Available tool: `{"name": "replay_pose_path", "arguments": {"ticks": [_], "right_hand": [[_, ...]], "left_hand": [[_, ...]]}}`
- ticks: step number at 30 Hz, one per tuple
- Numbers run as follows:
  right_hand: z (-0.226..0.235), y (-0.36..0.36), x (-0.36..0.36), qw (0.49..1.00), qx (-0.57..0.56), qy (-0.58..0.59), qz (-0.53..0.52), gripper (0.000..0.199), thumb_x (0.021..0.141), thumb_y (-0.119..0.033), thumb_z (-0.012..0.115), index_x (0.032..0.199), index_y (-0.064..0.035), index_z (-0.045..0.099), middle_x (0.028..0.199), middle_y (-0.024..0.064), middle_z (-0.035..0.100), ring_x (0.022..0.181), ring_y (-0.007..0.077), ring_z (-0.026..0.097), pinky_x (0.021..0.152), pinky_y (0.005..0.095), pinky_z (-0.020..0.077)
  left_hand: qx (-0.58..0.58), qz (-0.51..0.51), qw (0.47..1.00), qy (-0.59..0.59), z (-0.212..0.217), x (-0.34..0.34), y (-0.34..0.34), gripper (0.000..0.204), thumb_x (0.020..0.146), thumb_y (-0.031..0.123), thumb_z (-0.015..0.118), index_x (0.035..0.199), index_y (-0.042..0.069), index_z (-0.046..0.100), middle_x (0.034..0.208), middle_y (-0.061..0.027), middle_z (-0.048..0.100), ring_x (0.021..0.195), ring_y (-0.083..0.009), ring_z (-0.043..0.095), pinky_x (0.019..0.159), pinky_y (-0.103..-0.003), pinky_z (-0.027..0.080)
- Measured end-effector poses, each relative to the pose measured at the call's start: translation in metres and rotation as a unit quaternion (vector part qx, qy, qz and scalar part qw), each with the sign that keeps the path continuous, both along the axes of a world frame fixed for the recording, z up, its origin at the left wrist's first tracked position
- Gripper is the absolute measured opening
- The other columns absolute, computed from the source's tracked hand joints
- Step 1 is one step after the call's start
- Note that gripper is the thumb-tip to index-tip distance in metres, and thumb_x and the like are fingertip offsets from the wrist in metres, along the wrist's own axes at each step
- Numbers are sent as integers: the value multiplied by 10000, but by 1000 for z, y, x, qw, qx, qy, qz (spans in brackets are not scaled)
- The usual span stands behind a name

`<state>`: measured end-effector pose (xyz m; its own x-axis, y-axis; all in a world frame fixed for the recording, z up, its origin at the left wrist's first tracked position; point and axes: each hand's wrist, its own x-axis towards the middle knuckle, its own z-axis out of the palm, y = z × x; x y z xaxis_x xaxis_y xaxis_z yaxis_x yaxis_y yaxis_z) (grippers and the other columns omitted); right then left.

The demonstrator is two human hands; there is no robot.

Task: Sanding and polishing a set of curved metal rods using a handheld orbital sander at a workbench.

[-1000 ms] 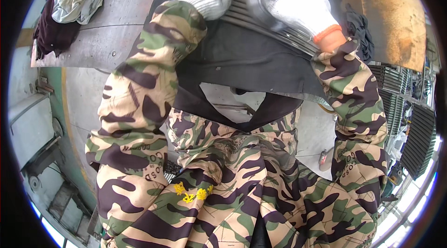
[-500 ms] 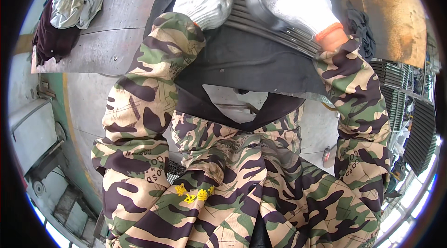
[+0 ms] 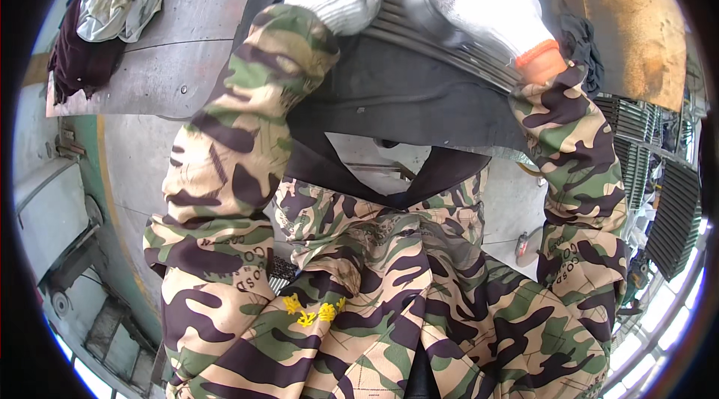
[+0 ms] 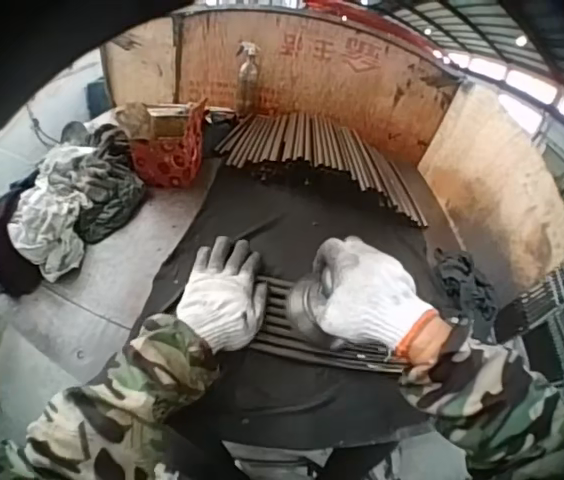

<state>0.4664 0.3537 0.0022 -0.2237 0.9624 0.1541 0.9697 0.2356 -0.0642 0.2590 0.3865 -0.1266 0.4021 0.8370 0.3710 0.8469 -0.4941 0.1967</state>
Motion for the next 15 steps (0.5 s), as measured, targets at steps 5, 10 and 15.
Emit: {"name": "replay_pose_path", "arguments": {"ticks": [5, 10, 15], "right_hand": [[-4, 5, 2, 1000, -3, -14, 15, 295, 918, -303, 692, 1081, -61, 734, 975, 207, 738, 980, 395, 726, 884, 464, 594], [-1, 7, -3, 1000, 2, -12, 27, 320, 912, -316, 695, 1105, -65, 732, 989, 206, 741, 1012, 391, 724, 903, 467, 590], [4, 2, -7, 998, -28, -10, -52, 332, 911, -332, 700, 1113, -71, 733, 1012, 204, 741, 1020, 397, 726, 911, 463, 592]], "left_hand": [[-2, -9, 1000, 1, 1, -7, -16, 631, 1041, 375, 534, 1532, -19, 561, 1625, -242, 518, 1555, -478, 391, 1297, -615, 244], [-5, 7, 1000, -11, 2, 0, -5, 615, 1039, 373, 537, 1514, -15, 578, 1611, -244, 526, 1542, -483, 403, 1286, -622, 261], [3, -2, 1000, -17, 2, 0, -8, 607, 1032, 372, 551, 1504, -7, 592, 1609, -252, 521, 1526, -490, 419, 1279, -621, 274]]}}
